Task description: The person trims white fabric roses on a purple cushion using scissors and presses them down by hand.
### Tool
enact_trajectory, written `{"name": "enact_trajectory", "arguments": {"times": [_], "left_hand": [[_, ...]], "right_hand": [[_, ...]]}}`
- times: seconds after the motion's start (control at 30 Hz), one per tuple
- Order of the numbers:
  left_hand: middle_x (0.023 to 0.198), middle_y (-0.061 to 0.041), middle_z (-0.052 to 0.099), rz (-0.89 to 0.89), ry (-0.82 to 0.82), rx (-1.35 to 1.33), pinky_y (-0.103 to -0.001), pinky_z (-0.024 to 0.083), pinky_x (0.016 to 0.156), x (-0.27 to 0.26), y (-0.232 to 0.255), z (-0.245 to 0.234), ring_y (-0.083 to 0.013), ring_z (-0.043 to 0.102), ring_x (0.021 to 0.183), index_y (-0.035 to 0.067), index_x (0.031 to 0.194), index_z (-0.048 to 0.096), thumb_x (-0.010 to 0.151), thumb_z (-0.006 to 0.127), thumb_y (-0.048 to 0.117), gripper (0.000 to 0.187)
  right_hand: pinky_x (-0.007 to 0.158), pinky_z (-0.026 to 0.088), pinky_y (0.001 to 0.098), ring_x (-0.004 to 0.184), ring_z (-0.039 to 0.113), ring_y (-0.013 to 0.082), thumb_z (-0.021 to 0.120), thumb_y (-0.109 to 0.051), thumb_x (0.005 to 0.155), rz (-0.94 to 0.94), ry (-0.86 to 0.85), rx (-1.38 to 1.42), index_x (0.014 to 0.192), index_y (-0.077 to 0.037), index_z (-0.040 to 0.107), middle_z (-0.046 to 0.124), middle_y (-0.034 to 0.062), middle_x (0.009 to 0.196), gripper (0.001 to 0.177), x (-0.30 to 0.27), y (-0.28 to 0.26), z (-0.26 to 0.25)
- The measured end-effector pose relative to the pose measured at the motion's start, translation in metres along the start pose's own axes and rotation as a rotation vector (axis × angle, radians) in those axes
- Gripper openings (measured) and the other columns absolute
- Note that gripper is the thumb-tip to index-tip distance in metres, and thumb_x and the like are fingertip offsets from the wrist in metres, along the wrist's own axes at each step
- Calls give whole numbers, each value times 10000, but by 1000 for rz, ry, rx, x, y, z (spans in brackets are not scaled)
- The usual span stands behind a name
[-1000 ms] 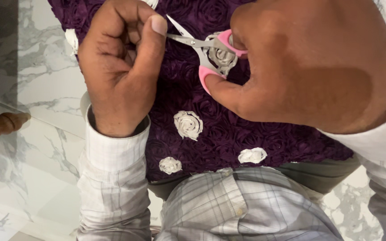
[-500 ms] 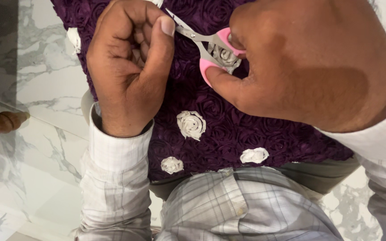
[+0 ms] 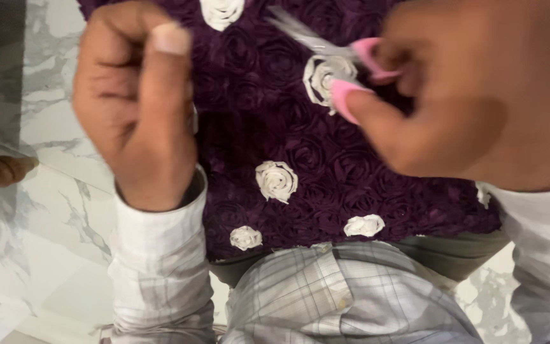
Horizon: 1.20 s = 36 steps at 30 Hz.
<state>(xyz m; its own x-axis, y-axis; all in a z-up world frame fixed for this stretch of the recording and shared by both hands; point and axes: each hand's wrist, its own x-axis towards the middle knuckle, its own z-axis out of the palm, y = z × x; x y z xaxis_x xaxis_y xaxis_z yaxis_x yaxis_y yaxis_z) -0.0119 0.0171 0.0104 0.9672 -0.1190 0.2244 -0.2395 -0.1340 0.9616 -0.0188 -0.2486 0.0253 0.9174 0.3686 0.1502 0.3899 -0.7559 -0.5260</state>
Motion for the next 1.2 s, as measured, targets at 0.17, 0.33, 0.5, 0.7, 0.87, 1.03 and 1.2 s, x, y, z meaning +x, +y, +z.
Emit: {"name": "enact_trajectory", "arguments": {"times": [0.17,0.33,0.5,0.7,0.87,1.03,1.2], "left_hand": [[852,-42,564,-36,88,47,-224,322,519,-8,-1,-36,-97,431,612,45,1065,547,1215,518,84,158],[873,-33,604,-133,340,169,-223,356,493,-36,-16,-87,-87,443,583,82,1024,511,1123,393,118,158],[831,-67,622,-69,327,499,-231,386,597,-63,-41,-151,-102,471,641,17,923,523,1210,449,66,301],[1000,-38,616,-86,389,896,-233,457,668,-59,-30,-150,-98,564,806,0,1145,590,940,739,-40,257],[1054,-61,621,-93,400,729,-231,435,616,-22,-12,-110,-111,596,835,29,1072,659,957,735,-55,161],[1036,-98,683,213,41,651,-280,527,748,9,18,-52,-193,654,903,42,1096,716,996,770,-2,122],[1028,-104,663,309,-117,551,-331,544,828,35,22,1,-253,664,948,26,1117,717,1020,788,61,125]], "right_hand": [[429,425,242,522,559,146,867,-220,787,8,-7,179,842,133,639,605,153,682,423,-21,14,-6],[425,368,208,495,503,119,866,-103,775,178,71,252,875,132,637,593,127,679,343,-50,13,9],[479,407,155,570,546,10,890,-94,860,245,224,526,903,36,616,628,51,773,306,-69,14,31],[447,351,167,596,480,17,898,-79,787,206,319,588,938,-2,580,647,61,853,361,-78,27,60],[532,449,230,661,563,97,944,-170,757,24,327,339,980,-4,584,627,98,906,455,-76,29,74],[518,452,225,658,562,116,960,-229,717,37,337,326,1042,-5,585,625,133,1016,545,-82,20,74],[513,416,233,632,526,91,966,-220,666,98,333,354,1004,-1,589,630,136,984,552,-86,21,77]]}}
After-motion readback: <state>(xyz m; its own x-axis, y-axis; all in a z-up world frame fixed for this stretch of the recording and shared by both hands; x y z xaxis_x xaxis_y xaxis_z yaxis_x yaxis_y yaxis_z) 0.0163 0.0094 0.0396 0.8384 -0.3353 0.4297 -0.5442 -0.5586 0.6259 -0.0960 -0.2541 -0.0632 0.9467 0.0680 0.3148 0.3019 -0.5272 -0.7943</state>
